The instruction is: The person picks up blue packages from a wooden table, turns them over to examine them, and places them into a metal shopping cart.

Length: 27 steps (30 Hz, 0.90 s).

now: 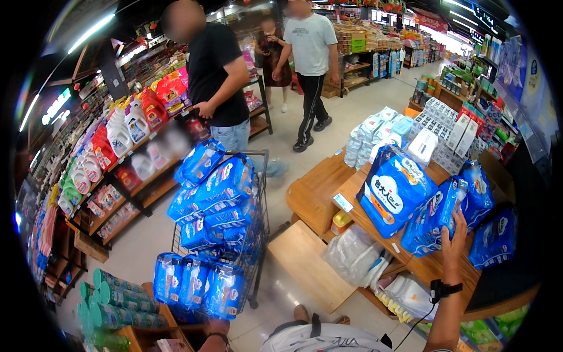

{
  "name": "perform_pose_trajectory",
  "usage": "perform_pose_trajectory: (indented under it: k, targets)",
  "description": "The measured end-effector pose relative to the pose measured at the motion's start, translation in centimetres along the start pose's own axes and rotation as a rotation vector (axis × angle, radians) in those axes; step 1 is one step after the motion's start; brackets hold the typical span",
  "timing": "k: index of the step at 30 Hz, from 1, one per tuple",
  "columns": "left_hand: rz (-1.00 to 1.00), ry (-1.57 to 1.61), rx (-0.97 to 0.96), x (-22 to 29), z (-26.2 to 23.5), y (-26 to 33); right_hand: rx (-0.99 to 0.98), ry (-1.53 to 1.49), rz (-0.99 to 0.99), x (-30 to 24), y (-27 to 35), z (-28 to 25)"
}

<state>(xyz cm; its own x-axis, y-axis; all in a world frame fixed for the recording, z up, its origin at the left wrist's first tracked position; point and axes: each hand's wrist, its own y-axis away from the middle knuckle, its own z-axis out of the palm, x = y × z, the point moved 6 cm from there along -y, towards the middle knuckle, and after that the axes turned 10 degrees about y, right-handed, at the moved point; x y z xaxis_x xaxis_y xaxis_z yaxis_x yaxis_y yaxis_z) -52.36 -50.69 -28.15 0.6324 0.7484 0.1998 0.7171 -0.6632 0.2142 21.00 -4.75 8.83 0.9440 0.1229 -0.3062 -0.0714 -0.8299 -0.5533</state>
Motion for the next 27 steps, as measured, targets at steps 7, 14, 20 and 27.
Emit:
perform_pose_trajectory:
  k: [7, 14, 20, 27]
  targets:
    - [-0.095, 0.246, -0.198, 3.2, -1.4, 1.5, -0.013, 0.005, 0.006, -1.7, -0.8, -1.0]
    - [-0.182, 0.258, -0.210, 6.5, -5.8, 2.9, -0.012, 0.013, -0.005, -1.7, -1.4, -0.5]
    - [-0.112, 0.352, -0.054, 11.8, -10.4, 3.5, 0.009, 0.035, -0.002, -2.0, -1.3, -0.9]
    - [0.306, 0.260, -0.103, 4.8, -1.8, -0.7, 0.015, 0.072, -0.030, -3.0, -2.1, 0.0]
